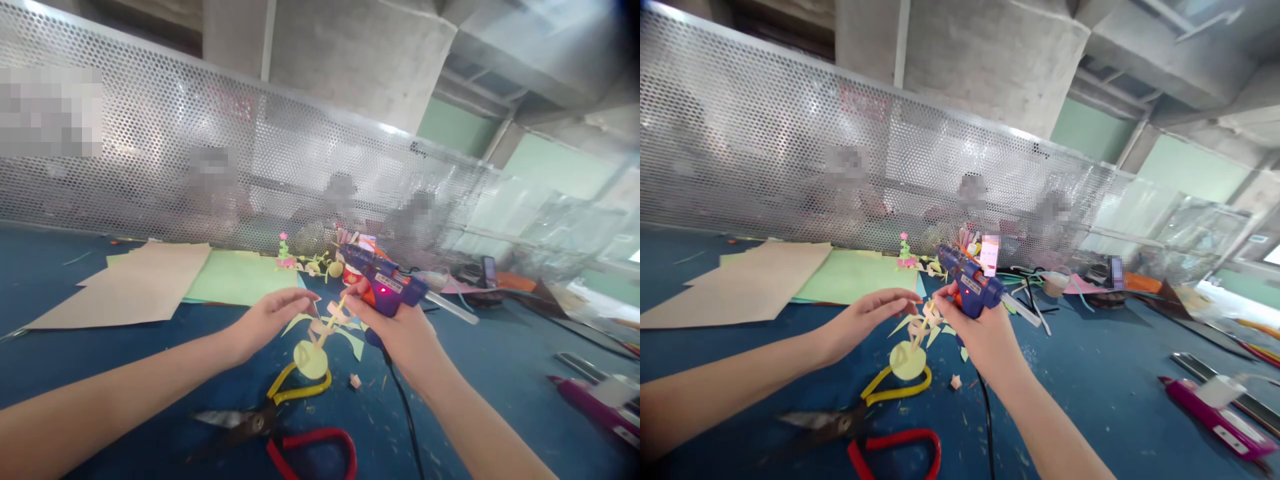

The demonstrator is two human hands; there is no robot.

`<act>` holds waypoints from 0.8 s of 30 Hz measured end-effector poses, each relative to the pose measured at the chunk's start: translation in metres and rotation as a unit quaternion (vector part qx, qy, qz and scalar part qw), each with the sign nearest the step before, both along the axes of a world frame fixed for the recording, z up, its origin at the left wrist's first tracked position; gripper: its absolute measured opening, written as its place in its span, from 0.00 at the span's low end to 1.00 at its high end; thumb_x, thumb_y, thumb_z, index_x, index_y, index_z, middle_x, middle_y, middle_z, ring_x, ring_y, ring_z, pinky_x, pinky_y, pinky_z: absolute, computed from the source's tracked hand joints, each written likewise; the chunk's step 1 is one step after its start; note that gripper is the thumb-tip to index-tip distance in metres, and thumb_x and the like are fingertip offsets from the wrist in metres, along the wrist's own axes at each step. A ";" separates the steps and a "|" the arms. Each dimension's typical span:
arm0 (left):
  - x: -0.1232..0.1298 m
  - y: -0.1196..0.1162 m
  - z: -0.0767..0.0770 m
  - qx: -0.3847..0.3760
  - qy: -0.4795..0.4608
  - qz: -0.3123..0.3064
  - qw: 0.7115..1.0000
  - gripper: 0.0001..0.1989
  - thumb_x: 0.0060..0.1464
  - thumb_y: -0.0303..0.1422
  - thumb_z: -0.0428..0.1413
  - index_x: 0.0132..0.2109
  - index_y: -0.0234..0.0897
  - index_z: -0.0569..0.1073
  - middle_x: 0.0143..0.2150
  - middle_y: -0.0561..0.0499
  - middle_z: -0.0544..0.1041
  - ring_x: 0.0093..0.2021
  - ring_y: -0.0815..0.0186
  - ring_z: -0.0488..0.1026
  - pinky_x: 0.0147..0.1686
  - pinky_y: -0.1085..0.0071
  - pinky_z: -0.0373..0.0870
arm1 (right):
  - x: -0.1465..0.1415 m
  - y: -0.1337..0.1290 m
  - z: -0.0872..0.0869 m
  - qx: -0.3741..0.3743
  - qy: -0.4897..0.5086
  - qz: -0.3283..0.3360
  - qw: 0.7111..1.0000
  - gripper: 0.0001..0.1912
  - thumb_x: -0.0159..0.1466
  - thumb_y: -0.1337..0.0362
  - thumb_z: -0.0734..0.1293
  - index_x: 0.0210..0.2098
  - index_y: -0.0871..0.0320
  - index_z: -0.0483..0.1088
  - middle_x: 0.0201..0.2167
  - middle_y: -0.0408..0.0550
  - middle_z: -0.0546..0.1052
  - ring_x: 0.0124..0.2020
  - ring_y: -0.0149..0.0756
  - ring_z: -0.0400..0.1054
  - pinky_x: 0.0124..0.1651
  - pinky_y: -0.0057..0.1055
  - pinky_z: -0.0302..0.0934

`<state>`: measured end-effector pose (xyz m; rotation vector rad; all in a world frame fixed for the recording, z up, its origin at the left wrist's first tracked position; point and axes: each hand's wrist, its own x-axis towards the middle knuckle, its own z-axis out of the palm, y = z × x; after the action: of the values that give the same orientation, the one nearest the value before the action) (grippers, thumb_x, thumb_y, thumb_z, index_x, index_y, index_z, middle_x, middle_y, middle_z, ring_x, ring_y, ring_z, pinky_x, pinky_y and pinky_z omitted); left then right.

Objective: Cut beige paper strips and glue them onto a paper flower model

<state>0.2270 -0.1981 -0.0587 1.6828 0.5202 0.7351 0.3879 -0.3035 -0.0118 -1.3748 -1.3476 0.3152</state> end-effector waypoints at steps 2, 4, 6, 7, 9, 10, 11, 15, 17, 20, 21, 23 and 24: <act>0.001 0.001 0.006 0.030 -0.017 0.015 0.999 0.15 0.53 0.42 0.53 0.45 0.40 0.71 0.43 0.49 0.75 0.45 0.63 0.69 0.47 0.67 0.62 | -0.001 0.001 -0.001 0.003 0.001 -0.006 1.000 0.05 0.55 0.62 0.66 0.29 0.56 0.66 0.31 0.44 0.75 0.33 0.35 0.69 0.40 0.36 0.63; 0.003 0.000 0.013 0.073 -0.022 0.008 0.997 0.13 0.50 0.40 0.56 0.41 0.38 0.73 0.41 0.49 0.75 0.42 0.64 0.70 0.45 0.67 0.63 | -0.001 0.001 -0.002 0.001 -0.006 0.000 1.000 0.05 0.55 0.62 0.66 0.29 0.56 0.65 0.31 0.44 0.75 0.33 0.35 0.69 0.40 0.36 0.63; 0.006 -0.003 0.018 0.118 -0.030 0.000 0.993 0.11 0.49 0.38 0.58 0.38 0.37 0.74 0.40 0.49 0.75 0.41 0.65 0.69 0.45 0.67 0.62 | -0.003 0.002 -0.003 -0.002 -0.009 0.010 1.000 0.05 0.56 0.62 0.65 0.29 0.56 0.65 0.31 0.44 0.75 0.33 0.35 0.69 0.40 0.36 0.63; 0.009 -0.005 0.020 0.133 -0.035 -0.004 0.990 0.10 0.48 0.37 0.59 0.37 0.37 0.75 0.39 0.50 0.75 0.41 0.65 0.69 0.45 0.67 0.62 | -0.003 0.002 -0.003 -0.005 -0.011 0.018 1.000 0.06 0.56 0.61 0.65 0.29 0.56 0.65 0.31 0.44 0.75 0.33 0.35 0.69 0.40 0.36 0.63; 0.014 -0.008 0.023 0.148 -0.041 -0.009 0.988 0.09 0.47 0.37 0.59 0.35 0.37 0.75 0.38 0.50 0.75 0.40 0.65 0.70 0.45 0.67 0.62 | -0.004 0.002 -0.003 -0.010 -0.013 0.026 1.000 0.06 0.57 0.61 0.65 0.29 0.56 0.65 0.31 0.44 0.75 0.33 0.35 0.69 0.40 0.35 0.63; 0.016 -0.009 0.023 0.149 -0.042 -0.009 0.988 0.09 0.47 0.37 0.60 0.34 0.37 0.76 0.38 0.50 0.75 0.40 0.65 0.70 0.44 0.68 0.62 | -0.005 0.002 -0.003 -0.012 -0.013 0.028 0.999 0.05 0.57 0.61 0.65 0.29 0.56 0.66 0.31 0.44 0.75 0.34 0.34 0.69 0.40 0.34 0.63; 0.017 -0.010 0.023 0.149 -0.041 -0.007 0.988 0.09 0.47 0.37 0.59 0.34 0.36 0.76 0.38 0.50 0.75 0.40 0.65 0.70 0.44 0.68 0.62 | -0.005 0.002 -0.003 -0.014 -0.015 0.030 0.999 0.05 0.57 0.61 0.65 0.28 0.56 0.66 0.31 0.44 0.75 0.34 0.34 0.69 0.40 0.34 0.63; 0.020 -0.009 0.022 0.142 -0.036 0.003 0.989 0.08 0.47 0.36 0.59 0.33 0.36 0.76 0.38 0.50 0.75 0.39 0.65 0.70 0.43 0.69 0.63 | -0.003 0.000 -0.002 -0.030 -0.032 0.016 0.999 0.08 0.58 0.58 0.64 0.32 0.56 0.67 0.31 0.44 0.74 0.31 0.34 0.67 0.37 0.32 0.62; 0.019 -0.006 0.020 0.125 -0.036 0.011 0.991 0.08 0.47 0.36 0.59 0.32 0.36 0.75 0.38 0.50 0.75 0.39 0.65 0.71 0.42 0.69 0.64 | -0.001 -0.003 -0.002 -0.052 -0.038 -0.015 0.998 0.12 0.60 0.54 0.61 0.34 0.57 0.67 0.25 0.42 0.71 0.27 0.33 0.65 0.31 0.30 0.60; 0.016 0.001 0.018 0.099 -0.029 0.034 0.994 0.09 0.47 0.38 0.59 0.33 0.37 0.75 0.37 0.50 0.76 0.40 0.64 0.71 0.43 0.68 0.65 | 0.002 -0.012 -0.002 -0.055 -0.052 -0.060 0.995 0.15 0.62 0.53 0.58 0.29 0.57 0.65 0.20 0.41 0.65 0.23 0.31 0.61 0.27 0.27 0.57; 0.015 0.004 0.017 0.098 -0.025 0.040 0.994 0.09 0.47 0.38 0.59 0.34 0.37 0.75 0.36 0.50 0.77 0.40 0.63 0.71 0.44 0.68 0.65 | 0.003 -0.017 -0.003 -0.044 -0.060 -0.065 0.995 0.15 0.62 0.53 0.58 0.28 0.57 0.63 0.20 0.41 0.65 0.23 0.31 0.61 0.26 0.27 0.57; 0.014 0.009 0.015 0.110 -0.024 0.052 0.992 0.09 0.47 0.38 0.59 0.34 0.37 0.76 0.36 0.50 0.77 0.41 0.63 0.72 0.45 0.67 0.64 | 0.005 -0.026 -0.007 -0.024 -0.080 -0.063 0.995 0.16 0.64 0.53 0.56 0.26 0.56 0.62 0.20 0.41 0.65 0.23 0.31 0.61 0.27 0.27 0.58; 0.014 0.011 0.014 0.120 -0.026 0.056 0.991 0.09 0.47 0.38 0.59 0.34 0.37 0.76 0.36 0.50 0.77 0.41 0.63 0.72 0.45 0.67 0.64 | 0.005 -0.030 -0.009 -0.022 -0.092 -0.058 0.994 0.16 0.64 0.54 0.55 0.25 0.56 0.61 0.20 0.42 0.65 0.23 0.31 0.61 0.28 0.27 0.58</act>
<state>0.2405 -0.1870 -0.0447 1.8627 0.5079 0.9527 0.3929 -0.3338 -0.0211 -1.5416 -1.4107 0.1436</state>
